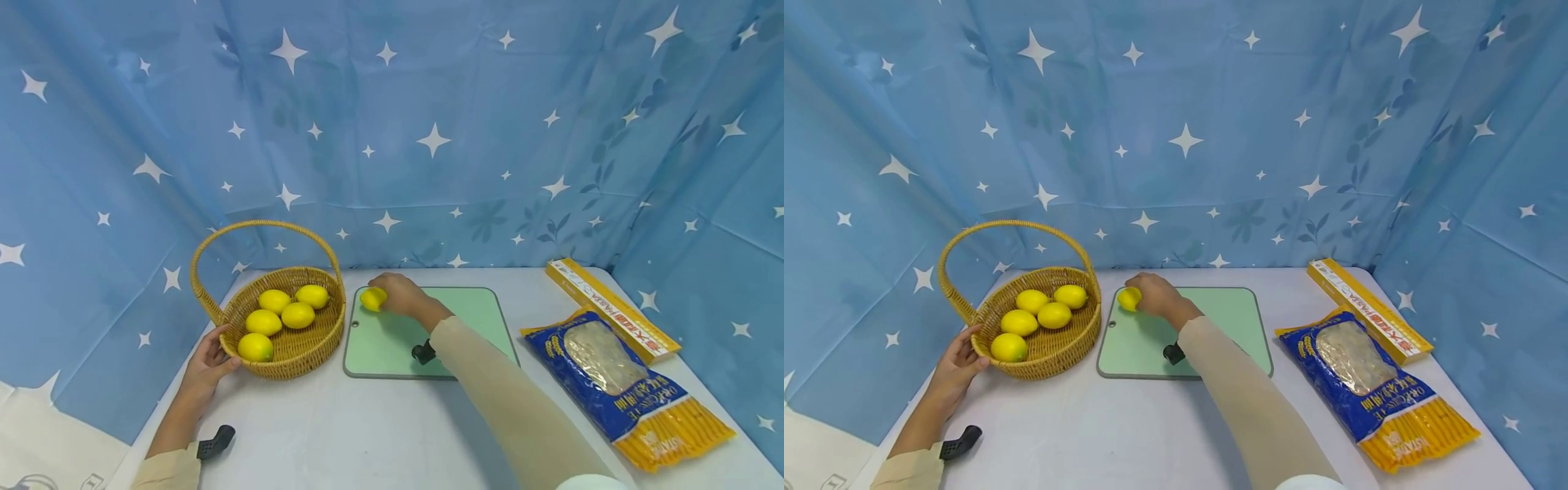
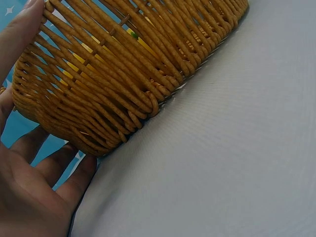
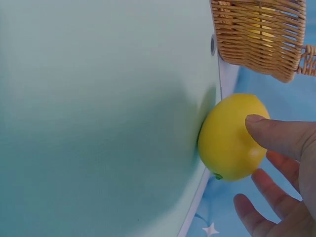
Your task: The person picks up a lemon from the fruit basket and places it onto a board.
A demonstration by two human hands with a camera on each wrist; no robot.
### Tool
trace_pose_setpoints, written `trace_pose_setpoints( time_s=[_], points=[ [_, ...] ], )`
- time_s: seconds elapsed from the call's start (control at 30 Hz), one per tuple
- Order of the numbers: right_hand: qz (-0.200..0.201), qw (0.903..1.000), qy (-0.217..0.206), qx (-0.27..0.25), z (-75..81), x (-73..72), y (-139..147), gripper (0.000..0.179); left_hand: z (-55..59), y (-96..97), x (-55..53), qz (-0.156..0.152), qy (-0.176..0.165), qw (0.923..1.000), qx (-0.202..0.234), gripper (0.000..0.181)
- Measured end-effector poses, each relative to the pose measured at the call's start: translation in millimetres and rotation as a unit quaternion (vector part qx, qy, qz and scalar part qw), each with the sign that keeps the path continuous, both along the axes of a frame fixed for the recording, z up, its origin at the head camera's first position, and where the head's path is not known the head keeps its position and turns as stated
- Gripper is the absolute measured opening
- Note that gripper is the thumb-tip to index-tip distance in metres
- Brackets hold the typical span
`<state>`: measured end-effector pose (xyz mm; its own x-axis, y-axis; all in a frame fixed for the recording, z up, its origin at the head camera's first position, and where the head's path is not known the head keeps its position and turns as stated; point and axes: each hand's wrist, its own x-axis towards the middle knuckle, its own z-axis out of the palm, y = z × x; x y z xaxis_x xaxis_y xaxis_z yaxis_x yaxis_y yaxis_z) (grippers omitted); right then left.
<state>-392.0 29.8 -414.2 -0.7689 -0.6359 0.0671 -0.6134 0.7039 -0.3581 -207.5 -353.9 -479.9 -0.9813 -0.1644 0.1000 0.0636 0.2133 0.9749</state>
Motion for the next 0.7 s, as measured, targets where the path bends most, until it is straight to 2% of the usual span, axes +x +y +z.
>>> trace_pose_setpoints(
  time_s=[0.2, 0.5, 0.7],
  points=[
    [0.003, 0.9998, 0.016, -0.011, 2.4, 7.2, 5.2, 0.053, 1.5, 1.4, 0.5, -0.002, 0.002, 1.0, 0.004, 0.074],
    [0.046, 0.9979, 0.026, -0.037, 10.5, 29.0, 4.8, 0.049, 0.1, -0.1, 0.2, -0.01, 0.012, 0.9997, 0.016, 0.073],
    [0.073, 0.9966, 0.035, -0.018, 16.6, 42.9, -1.6, 0.049, 0.7, 0.8, 0.2, -0.003, 0.003, 0.9999, 0.014, 0.073]
  ],
)
